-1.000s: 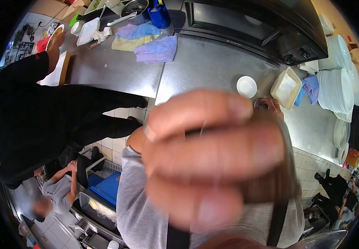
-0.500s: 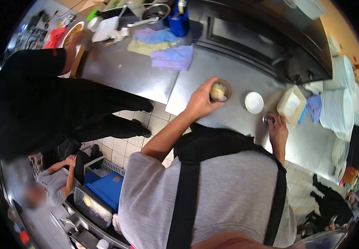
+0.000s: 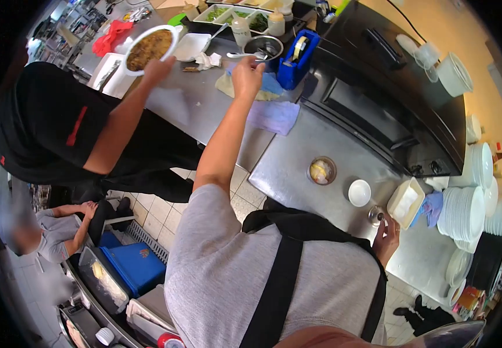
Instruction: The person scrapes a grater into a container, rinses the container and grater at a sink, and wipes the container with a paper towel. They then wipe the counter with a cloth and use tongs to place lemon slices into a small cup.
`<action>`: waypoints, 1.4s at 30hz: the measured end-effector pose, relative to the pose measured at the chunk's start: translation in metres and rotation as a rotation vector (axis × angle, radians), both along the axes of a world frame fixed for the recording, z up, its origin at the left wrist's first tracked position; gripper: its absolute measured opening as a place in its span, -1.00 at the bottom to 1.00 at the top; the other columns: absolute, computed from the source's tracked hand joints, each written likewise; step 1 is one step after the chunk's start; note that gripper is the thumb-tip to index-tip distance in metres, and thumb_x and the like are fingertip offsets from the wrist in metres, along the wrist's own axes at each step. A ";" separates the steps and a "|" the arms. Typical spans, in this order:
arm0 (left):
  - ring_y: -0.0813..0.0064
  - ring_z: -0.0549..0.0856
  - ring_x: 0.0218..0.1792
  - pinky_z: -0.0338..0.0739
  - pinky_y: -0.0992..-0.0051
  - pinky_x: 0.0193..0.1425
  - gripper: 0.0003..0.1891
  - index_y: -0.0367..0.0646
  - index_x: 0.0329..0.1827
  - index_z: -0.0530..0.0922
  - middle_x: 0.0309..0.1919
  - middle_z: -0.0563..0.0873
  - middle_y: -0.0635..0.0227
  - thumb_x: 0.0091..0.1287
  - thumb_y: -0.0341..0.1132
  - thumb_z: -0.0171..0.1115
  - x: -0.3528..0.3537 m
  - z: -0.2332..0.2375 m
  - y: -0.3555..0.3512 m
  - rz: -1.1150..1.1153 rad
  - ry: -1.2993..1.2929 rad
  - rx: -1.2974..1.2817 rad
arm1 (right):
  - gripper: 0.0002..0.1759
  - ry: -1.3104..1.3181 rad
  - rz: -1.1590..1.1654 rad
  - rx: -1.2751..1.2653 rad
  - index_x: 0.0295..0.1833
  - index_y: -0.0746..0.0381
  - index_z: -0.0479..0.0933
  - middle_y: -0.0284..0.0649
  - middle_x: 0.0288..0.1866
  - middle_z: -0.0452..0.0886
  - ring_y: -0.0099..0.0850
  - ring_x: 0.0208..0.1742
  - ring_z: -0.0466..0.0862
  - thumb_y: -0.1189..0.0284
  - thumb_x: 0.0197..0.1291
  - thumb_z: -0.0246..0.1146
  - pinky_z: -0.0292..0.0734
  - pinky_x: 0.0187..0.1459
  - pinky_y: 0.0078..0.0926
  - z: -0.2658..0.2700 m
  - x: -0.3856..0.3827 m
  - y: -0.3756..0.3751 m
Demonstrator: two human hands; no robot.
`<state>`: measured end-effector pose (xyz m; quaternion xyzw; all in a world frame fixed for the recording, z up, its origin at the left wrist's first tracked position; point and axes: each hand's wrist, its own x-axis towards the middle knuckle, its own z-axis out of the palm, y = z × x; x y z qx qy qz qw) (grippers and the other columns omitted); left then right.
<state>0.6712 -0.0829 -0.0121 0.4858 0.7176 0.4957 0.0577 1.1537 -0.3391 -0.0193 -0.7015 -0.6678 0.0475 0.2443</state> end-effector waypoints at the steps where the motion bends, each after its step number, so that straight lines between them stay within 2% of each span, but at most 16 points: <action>1: 0.15 0.72 -0.23 0.58 0.24 -0.14 -0.67 -0.26 -0.16 0.65 -0.33 0.73 0.03 0.08 -0.24 0.41 0.000 -0.001 0.009 0.028 0.019 0.023 | -0.81 0.051 -0.003 -0.014 -0.04 0.20 0.59 -0.15 -0.07 0.64 -0.31 -0.29 0.65 0.50 0.23 0.23 0.55 -0.30 -0.39 0.001 -0.003 0.000; 4: 0.12 0.72 -0.20 0.58 0.20 -0.11 -0.68 -0.23 -0.21 0.67 -0.32 0.73 0.05 0.10 -0.16 0.40 -0.002 0.000 0.032 0.031 0.266 -0.207 | -0.82 0.070 0.037 0.028 -0.04 0.20 0.59 -0.14 -0.08 0.64 -0.33 -0.36 0.62 0.50 0.23 0.22 0.55 -0.32 -0.39 0.002 -0.006 0.001; 7: 0.04 0.70 -0.19 0.59 0.15 -0.10 -0.71 -0.18 -0.28 0.69 -0.29 0.72 0.06 0.14 -0.13 0.35 -0.002 -0.003 0.039 0.053 0.288 -0.194 | -0.81 0.060 0.069 0.066 -0.05 0.19 0.59 -0.14 -0.08 0.63 -0.32 -0.36 0.62 0.52 0.23 0.22 0.55 -0.32 -0.40 -0.001 -0.007 0.003; 11: -0.01 0.69 -0.32 0.58 0.11 -0.21 -0.73 -0.13 -0.31 0.71 -0.31 0.69 0.11 0.22 -0.10 0.26 -0.012 0.006 0.048 0.106 0.425 -0.091 | -0.83 0.073 0.087 0.070 -0.07 0.20 0.59 -0.14 -0.10 0.64 -0.30 -0.34 0.63 0.53 0.21 0.23 0.55 -0.34 -0.41 0.002 -0.008 0.003; 18: 0.10 0.69 -0.43 0.60 0.21 -0.36 -0.85 -0.12 -0.29 0.64 -0.33 0.65 0.23 0.18 -0.25 0.31 0.018 0.090 -0.017 0.125 0.421 0.454 | -0.80 0.093 0.186 0.067 -0.04 0.20 0.59 -0.14 -0.14 0.65 -0.34 -0.30 0.63 0.55 0.21 0.24 0.55 -0.31 -0.41 0.013 -0.010 0.014; 21: 0.35 0.68 -0.45 0.60 0.43 -0.42 -0.87 -0.12 -0.27 0.66 -0.36 0.67 0.32 0.13 -0.37 0.38 0.067 0.120 -0.079 -0.063 0.428 0.664 | -0.79 0.280 0.180 0.009 -0.01 0.25 0.58 -0.18 -0.15 0.66 -0.38 -0.28 0.63 0.48 0.26 0.22 0.54 -0.22 -0.41 0.019 -0.013 0.023; 24: 0.42 0.69 -0.27 0.63 0.52 -0.39 -0.81 -0.10 -0.22 0.64 -0.24 0.71 0.37 0.08 -0.41 0.33 0.116 0.113 -0.127 -0.515 0.492 0.752 | -0.61 0.881 0.159 -0.229 0.18 0.30 0.48 -0.19 -0.05 0.64 -0.38 -0.19 0.64 0.28 0.37 0.11 0.53 -0.06 -0.39 0.034 -0.025 0.034; 27: 0.55 0.67 -0.32 0.57 0.62 -0.43 -0.75 -0.07 -0.17 0.60 -0.26 0.63 0.44 0.06 -0.29 0.22 0.173 0.078 -0.157 -0.820 0.624 0.770 | -0.43 1.612 0.476 -0.441 0.35 0.31 0.31 -0.19 0.15 0.55 -0.39 0.03 0.60 0.13 0.43 -0.04 0.49 0.08 -0.36 0.061 -0.068 0.042; 28: 0.53 0.67 -0.35 0.57 0.60 -0.43 -0.74 -0.08 -0.15 0.58 -0.27 0.61 0.44 0.07 -0.30 0.21 0.181 0.075 -0.167 -1.005 0.619 0.688 | -0.41 1.660 0.378 -0.501 0.38 0.30 0.26 -0.19 0.20 0.51 -0.39 0.09 0.57 0.12 0.44 -0.07 0.48 0.10 -0.35 0.060 -0.078 0.044; 30: 0.41 0.66 -0.19 0.60 0.52 -0.26 -0.74 -0.10 -0.14 0.58 -0.16 0.62 0.36 0.08 -0.30 0.20 0.203 0.054 -0.175 -1.087 0.584 0.655 | -0.37 1.746 0.166 -0.613 0.45 0.27 0.16 -0.20 0.31 0.42 -0.40 0.22 0.49 0.09 0.45 -0.12 0.46 0.14 -0.34 0.054 -0.090 0.045; 31: 0.37 0.65 -0.14 0.60 0.49 -0.19 -0.73 -0.10 -0.13 0.57 -0.13 0.61 0.33 0.09 -0.29 0.20 0.213 0.046 -0.173 -1.084 0.552 0.691 | -0.42 1.735 0.252 -0.627 0.46 0.24 0.15 -0.23 0.36 0.38 -0.42 0.33 0.39 0.21 0.44 -0.08 0.43 0.17 -0.32 0.041 -0.082 0.047; 34: 0.15 0.58 0.05 0.51 0.26 0.11 -0.62 -0.13 -0.02 0.55 -0.03 0.60 0.21 0.09 -0.23 0.29 0.213 0.041 -0.176 -1.097 0.428 0.616 | -0.40 1.613 0.098 -0.407 0.51 0.21 0.03 -0.18 0.28 0.44 -0.39 0.13 0.55 0.34 0.42 -0.03 0.50 0.04 -0.35 0.063 -0.083 0.045; 36: 0.08 0.56 0.08 0.45 0.18 0.18 -0.53 -0.16 0.06 0.52 0.01 0.59 0.16 0.08 -0.22 0.38 0.201 0.033 -0.181 -1.057 0.261 0.449 | -0.32 1.488 0.332 -0.326 0.54 0.18 -0.09 -0.13 0.14 0.51 -0.38 -0.17 0.62 0.44 0.39 0.00 0.53 -0.19 -0.42 0.049 -0.039 0.048; 38: 0.02 0.53 0.11 0.38 0.16 0.23 -0.39 -0.19 0.16 0.47 0.07 0.56 0.06 0.02 -0.23 0.47 0.177 0.023 -0.190 -0.875 0.188 0.333 | -0.29 1.322 0.236 -0.125 0.55 0.18 -0.14 -0.13 0.01 0.54 -0.44 -0.42 0.54 0.49 0.37 -0.01 0.45 -0.38 -0.49 0.061 -0.024 0.041; 40: -0.02 0.45 0.21 0.35 0.16 0.28 -0.17 -0.27 0.28 0.33 0.18 0.49 0.00 -0.06 -0.18 0.54 0.160 0.000 -0.201 -0.631 0.170 0.058 | -0.28 1.159 0.169 -0.123 0.55 0.18 -0.11 -0.18 -0.05 0.53 -0.51 -0.43 0.48 0.54 0.32 -0.02 0.39 -0.39 -0.52 0.059 0.003 0.036; 42: -0.04 0.37 0.29 0.27 0.17 0.38 0.04 -0.27 0.39 0.15 0.26 0.39 -0.07 -0.15 -0.16 0.59 0.149 -0.024 -0.204 -0.625 0.112 -0.161 | -0.36 1.006 0.120 -0.205 0.49 0.22 0.11 -0.21 -0.11 0.52 -0.56 -0.37 0.44 0.56 0.28 0.00 0.36 -0.34 -0.60 0.048 0.019 0.029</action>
